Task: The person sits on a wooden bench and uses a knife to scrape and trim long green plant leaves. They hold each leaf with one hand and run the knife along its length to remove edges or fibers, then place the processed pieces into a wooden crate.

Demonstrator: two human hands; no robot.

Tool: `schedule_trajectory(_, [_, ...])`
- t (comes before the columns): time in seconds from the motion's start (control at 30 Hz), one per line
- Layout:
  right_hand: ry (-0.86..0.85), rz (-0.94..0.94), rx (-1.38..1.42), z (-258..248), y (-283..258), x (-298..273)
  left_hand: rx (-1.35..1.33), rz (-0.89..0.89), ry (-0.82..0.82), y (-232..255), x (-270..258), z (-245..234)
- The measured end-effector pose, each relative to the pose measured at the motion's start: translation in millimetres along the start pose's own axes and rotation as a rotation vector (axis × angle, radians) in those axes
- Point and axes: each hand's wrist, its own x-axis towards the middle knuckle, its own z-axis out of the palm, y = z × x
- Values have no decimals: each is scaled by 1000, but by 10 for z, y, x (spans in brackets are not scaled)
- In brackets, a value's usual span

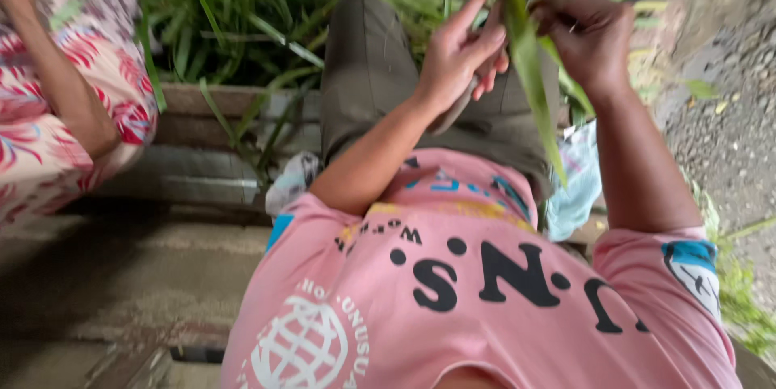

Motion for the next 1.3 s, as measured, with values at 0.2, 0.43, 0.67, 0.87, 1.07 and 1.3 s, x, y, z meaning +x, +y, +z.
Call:
schedule_trajectory(0.2, [-21,58,19,-84,-114,-79,-15,42,73,34,41,-125])
schedule_trajectory(0.43, [-22,68,67,-162,31,-289,-68,80,171,126,79,-349])
schedule_trajectory(0.67, [-54,166,139,-242,193,-469,-52,179,231,163,82,-494])
schedule_trajectory(0.87, [-129,228,102,-246,-65,-242,-85,217,124,-65,36,-347])
schedule_trajectory(1.07, [-97,137,91,20,-183,72,1,60,58,-143,-70,-3])
schedule_trajectory(1.3, [13,68,-1,211,9,33,-33,-9,56,-146,-108,17])
